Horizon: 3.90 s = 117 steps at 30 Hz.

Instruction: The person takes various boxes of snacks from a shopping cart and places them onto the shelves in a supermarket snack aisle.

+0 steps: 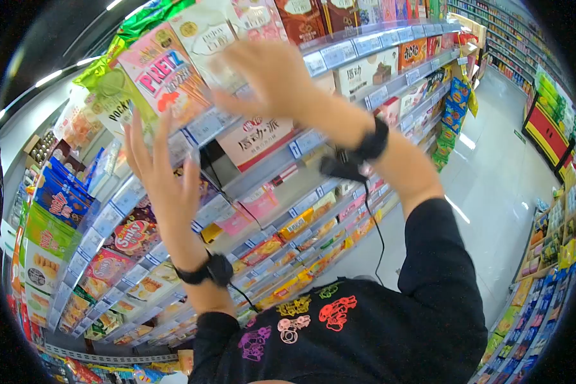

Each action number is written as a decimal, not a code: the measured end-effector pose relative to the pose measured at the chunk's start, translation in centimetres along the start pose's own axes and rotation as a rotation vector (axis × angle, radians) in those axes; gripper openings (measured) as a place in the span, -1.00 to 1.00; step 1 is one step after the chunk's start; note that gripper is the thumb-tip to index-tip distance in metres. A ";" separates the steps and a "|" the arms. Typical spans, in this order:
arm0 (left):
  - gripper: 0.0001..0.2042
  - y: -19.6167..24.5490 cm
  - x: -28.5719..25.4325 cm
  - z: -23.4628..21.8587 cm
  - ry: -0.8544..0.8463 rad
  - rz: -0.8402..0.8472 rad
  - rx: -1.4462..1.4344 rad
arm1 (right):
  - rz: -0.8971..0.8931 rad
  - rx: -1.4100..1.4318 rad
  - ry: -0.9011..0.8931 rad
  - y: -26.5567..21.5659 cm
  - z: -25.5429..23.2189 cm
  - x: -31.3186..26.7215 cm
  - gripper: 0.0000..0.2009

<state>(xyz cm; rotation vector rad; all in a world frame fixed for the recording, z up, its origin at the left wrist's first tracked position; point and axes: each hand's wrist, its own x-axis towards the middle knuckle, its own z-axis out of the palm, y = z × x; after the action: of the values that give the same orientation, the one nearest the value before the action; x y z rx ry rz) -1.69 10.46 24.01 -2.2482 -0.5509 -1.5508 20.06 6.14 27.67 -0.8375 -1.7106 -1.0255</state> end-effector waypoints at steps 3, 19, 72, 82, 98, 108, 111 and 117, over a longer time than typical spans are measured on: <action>-0.45 2.0 -4.0 -3.0 -0.204 -0.064 -0.354 | -0.072 0.004 0.062 -4.7 0.5 -10.1 -0.75; -0.77 8.1 -53.1 2.3 -0.989 -2.010 -1.077 | 1.637 0.549 -1.990 -21.6 -4.5 -63.1 -0.41; -0.77 36.1 -66.5 -59.8 0.571 -1.984 -0.106 | 0.469 1.409 -1.444 -83.8 -7.1 -32.7 -0.82; -0.75 28.3 -75.1 -63.6 -0.202 -2.038 0.493 | -0.158 1.320 -2.180 -86.3 0.8 -40.4 -0.48; -0.45 15.9 -73.6 -61.9 -1.339 -2.494 -0.781 | 0.685 0.969 -2.708 -88.0 9.3 -44.1 -0.54; -0.68 20.7 -89.2 -67.6 0.101 -2.852 -0.259 | 1.216 1.241 -2.521 -100.8 10.9 -42.2 -0.56; -0.54 20.6 -91.7 -71.1 0.032 -2.981 -0.404 | 0.926 1.275 -2.548 -105.6 10.8 -40.6 -0.55; -0.48 16.7 -89.7 -73.6 0.172 -2.897 -0.570 | 1.222 0.965 -2.602 -112.5 9.3 -40.6 -0.51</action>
<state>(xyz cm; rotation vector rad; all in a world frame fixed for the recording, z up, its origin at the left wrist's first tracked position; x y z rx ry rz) -81.30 -50.63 -36.56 -0.2598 1.5329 0.6928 -68.14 -35.67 -42.08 1.3537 1.1611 -1.8117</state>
